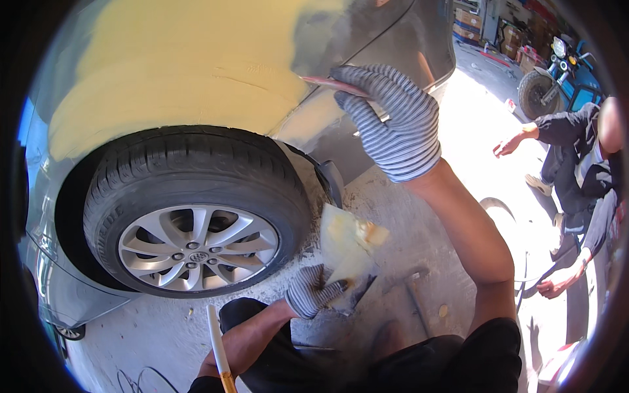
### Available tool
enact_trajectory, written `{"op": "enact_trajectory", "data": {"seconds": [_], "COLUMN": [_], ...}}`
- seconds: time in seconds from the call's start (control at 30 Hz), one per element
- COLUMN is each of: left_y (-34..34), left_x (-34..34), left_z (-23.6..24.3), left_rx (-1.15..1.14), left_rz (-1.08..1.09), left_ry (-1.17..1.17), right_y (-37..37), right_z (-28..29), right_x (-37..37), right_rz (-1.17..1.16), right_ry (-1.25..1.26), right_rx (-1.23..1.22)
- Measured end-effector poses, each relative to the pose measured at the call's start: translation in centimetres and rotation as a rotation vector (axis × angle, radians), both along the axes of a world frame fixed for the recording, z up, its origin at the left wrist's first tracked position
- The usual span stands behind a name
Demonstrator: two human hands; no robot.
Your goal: The person applies a yellow body filler to the wheel arch of a silver car using a putty knife and smooths it with a sanding block. The person repeatedly spreads and sands the filler around the wheel arch area.
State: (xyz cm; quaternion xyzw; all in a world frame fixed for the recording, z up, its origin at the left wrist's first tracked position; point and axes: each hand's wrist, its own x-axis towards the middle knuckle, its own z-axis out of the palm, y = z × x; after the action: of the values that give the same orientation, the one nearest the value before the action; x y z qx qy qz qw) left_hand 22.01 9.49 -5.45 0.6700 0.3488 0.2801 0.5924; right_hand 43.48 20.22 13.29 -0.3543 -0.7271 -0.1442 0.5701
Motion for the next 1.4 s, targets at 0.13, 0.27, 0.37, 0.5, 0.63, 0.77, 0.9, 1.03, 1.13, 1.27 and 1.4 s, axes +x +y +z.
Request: {"op": "enact_trajectory", "data": {"seconds": [0.13, 0.27, 0.37, 0.5, 0.63, 0.77, 0.9, 1.03, 1.13, 1.27, 1.4], "left_y": [0.3, 0.2, 0.9, 0.7, 0.6, 0.4, 0.0, 0.7, 0.7, 0.4, 0.6], "left_x": [-1.5, -1.7, -3.4, -3.2, -3.2, -3.2, -2.7, -4.2, -3.9, -2.9, -2.3], "left_z": [2.3, 3.9, 3.8, 4.2, 5.0, 3.9, 4.4, 4.9, 3.4, 2.3, 4.5], "left_rx": [-0.073, -0.077, 0.043, 0.024, 0.042, 0.145, -0.069, -0.238, -0.154, -0.020, -0.054], "left_rz": [0.051, 0.142, 0.049, 0.011, 0.003, 0.073, 0.300, 0.107, 0.032, 0.109, 0.287], "left_ry": [-0.146, -0.352, -0.246, -0.220, -0.179, -0.194, -0.395, -0.255, -0.254, -0.344, -0.202], "right_y": [-2.5, -3.8, -4.8, -5.6, -6.2, -6.1, -6.0, -5.5, -5.2, -4.3, -3.5], "right_z": [-1.7, -4.6, -5.9, -7.1, -6.7, -6.9, -8.9, -9.6, -9.8, -10.9, -13.8], "right_x": [2.4, 3.7, 3.1, 2.9, 3.3, 4.5, 5.2, 5.3, 3.7, 3.6, 4.7], "right_rz": [0.200, 0.303, 0.353, 0.366, 0.317, 0.326, 0.278, 0.362, 0.730, 0.768, 0.309], "right_ry": [0.248, 0.299, 0.290, 0.229, 0.054, -0.232, -0.308, 0.346, 0.786, 0.529, 0.323], "right_rx": [-0.540, -0.713, -0.764, -0.770, -0.733, -0.669, -0.773, -0.965, -1.016, -1.260, -1.173]}}
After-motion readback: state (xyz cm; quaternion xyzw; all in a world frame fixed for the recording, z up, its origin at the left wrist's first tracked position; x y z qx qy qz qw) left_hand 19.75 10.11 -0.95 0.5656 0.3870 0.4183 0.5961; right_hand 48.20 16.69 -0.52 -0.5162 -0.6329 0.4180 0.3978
